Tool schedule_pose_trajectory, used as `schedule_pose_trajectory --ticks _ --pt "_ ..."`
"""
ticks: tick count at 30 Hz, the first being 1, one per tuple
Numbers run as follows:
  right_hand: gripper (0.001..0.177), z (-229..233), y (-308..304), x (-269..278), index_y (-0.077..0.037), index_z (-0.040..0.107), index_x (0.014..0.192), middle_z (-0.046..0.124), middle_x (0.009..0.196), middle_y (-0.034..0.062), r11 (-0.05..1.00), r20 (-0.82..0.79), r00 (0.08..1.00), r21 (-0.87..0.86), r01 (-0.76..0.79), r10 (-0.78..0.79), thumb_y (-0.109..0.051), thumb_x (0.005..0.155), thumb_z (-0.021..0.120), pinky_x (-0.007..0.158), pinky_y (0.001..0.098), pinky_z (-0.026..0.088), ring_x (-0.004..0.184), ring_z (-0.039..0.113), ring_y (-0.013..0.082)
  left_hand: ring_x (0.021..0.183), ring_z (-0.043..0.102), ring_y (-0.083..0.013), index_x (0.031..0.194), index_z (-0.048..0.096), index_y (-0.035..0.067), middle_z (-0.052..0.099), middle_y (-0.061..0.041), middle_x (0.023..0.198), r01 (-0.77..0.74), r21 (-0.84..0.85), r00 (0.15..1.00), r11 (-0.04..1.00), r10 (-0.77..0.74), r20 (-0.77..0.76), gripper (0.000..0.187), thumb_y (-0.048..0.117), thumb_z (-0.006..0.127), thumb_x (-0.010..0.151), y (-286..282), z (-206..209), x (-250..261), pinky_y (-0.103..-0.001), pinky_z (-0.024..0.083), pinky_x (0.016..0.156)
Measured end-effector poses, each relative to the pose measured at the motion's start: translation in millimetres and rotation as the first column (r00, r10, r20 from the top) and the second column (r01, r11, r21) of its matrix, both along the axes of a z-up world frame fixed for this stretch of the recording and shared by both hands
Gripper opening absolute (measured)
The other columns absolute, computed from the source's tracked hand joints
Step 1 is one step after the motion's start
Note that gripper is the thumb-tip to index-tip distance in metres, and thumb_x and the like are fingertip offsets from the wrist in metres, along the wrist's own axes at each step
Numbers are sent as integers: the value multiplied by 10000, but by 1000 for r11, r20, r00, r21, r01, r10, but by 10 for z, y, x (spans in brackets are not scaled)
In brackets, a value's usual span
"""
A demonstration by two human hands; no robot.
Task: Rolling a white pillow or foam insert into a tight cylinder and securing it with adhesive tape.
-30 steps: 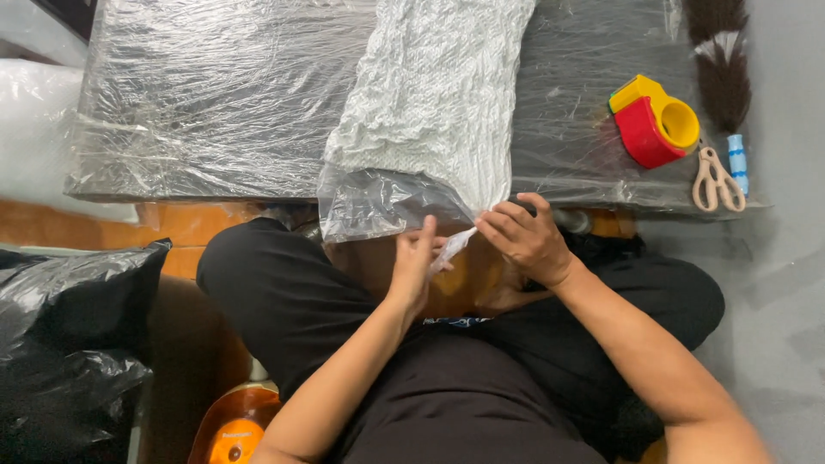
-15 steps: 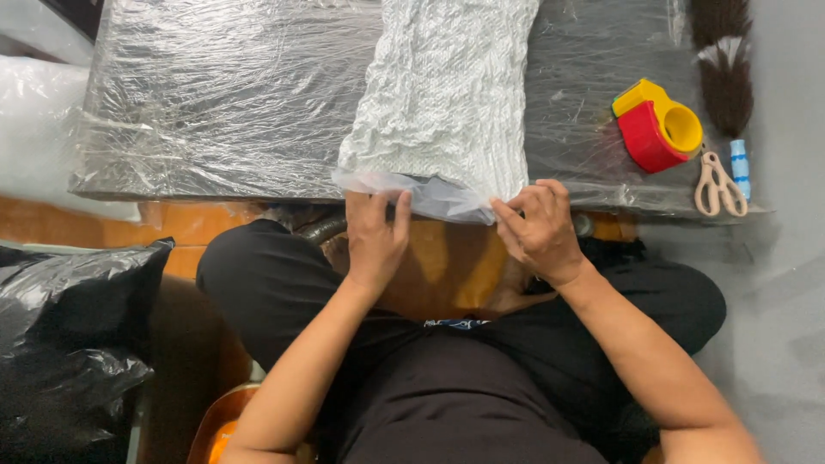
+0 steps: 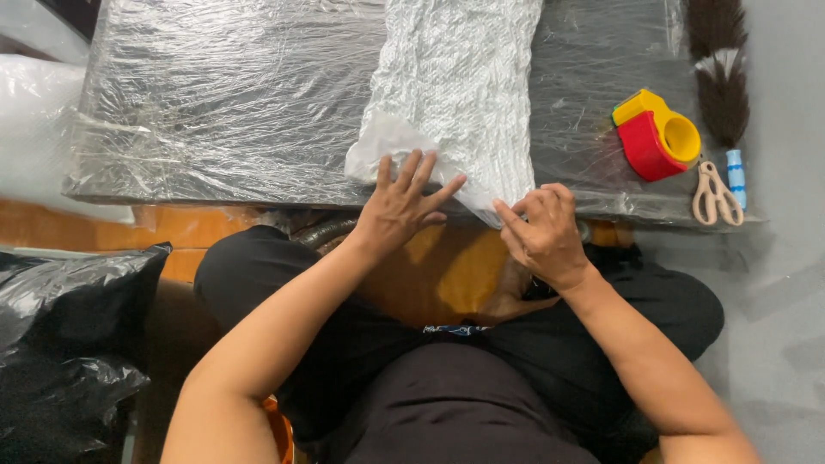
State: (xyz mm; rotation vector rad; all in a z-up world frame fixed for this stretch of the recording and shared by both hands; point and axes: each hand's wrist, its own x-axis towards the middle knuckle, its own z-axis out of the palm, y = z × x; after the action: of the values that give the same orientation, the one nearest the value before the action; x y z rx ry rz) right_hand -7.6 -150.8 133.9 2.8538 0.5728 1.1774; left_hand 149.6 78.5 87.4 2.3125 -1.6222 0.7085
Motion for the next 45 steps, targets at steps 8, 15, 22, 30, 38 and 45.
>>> schedule_pose_trajectory --ticks 8,15,22,30,38,45 --pt "314 -56 -5 -12 -115 775 1185 545 853 51 998 25 1000 -56 -6 8 -96 885 684 1027 558 410 847 569 243 1163 550 -413 1179 632 135 591 -210 1178 91 -290 989 953 -52 139 253 316 551 1023 -303 -332 236 -636 401 909" --pt "414 -244 42 -56 -77 690 1227 577 1181 133 986 65 997 -156 50 -40 -355 924 735 1110 678 412 1169 563 335 908 581 -291 860 605 174 563 -42 845 22 -352 999 936 -7 45 164 274 610 991 -414 -15 166 -539 394 872" --pt "343 -130 89 272 -34 523 1154 615 1422 201 988 52 998 -151 -13 21 -224 955 728 1067 659 459 1294 592 460 830 573 -244 800 607 155 538 -15 754 43 -357 999 933 -44 5 237 263 597 1012 -496 61 300 -469 416 893" --pt "288 -97 -161 451 -103 689 1259 712 1192 153 980 35 990 -156 -127 133 -156 981 639 847 479 589 1050 709 378 851 646 -217 1018 634 174 600 11 788 -20 -352 973 936 -63 -220 147 311 666 977 -560 -11 501 -413 490 874" --pt "244 111 -272 655 -73 748 1184 660 980 86 997 -63 996 -13 -71 70 -154 960 694 644 382 567 817 680 269 753 607 -230 935 605 167 540 -10 773 91 -342 994 935 -106 -27 160 307 588 1011 -526 148 584 -374 500 760" --pt "186 313 -541 772 -113 788 1130 711 952 46 921 -198 975 388 -16 100 -204 973 749 707 376 572 862 724 287 1370 484 -425 1499 478 35 535 -249 1404 54 -3 984 999 -53 171 598 318 607 988 -385 109 443 -564 344 1149"
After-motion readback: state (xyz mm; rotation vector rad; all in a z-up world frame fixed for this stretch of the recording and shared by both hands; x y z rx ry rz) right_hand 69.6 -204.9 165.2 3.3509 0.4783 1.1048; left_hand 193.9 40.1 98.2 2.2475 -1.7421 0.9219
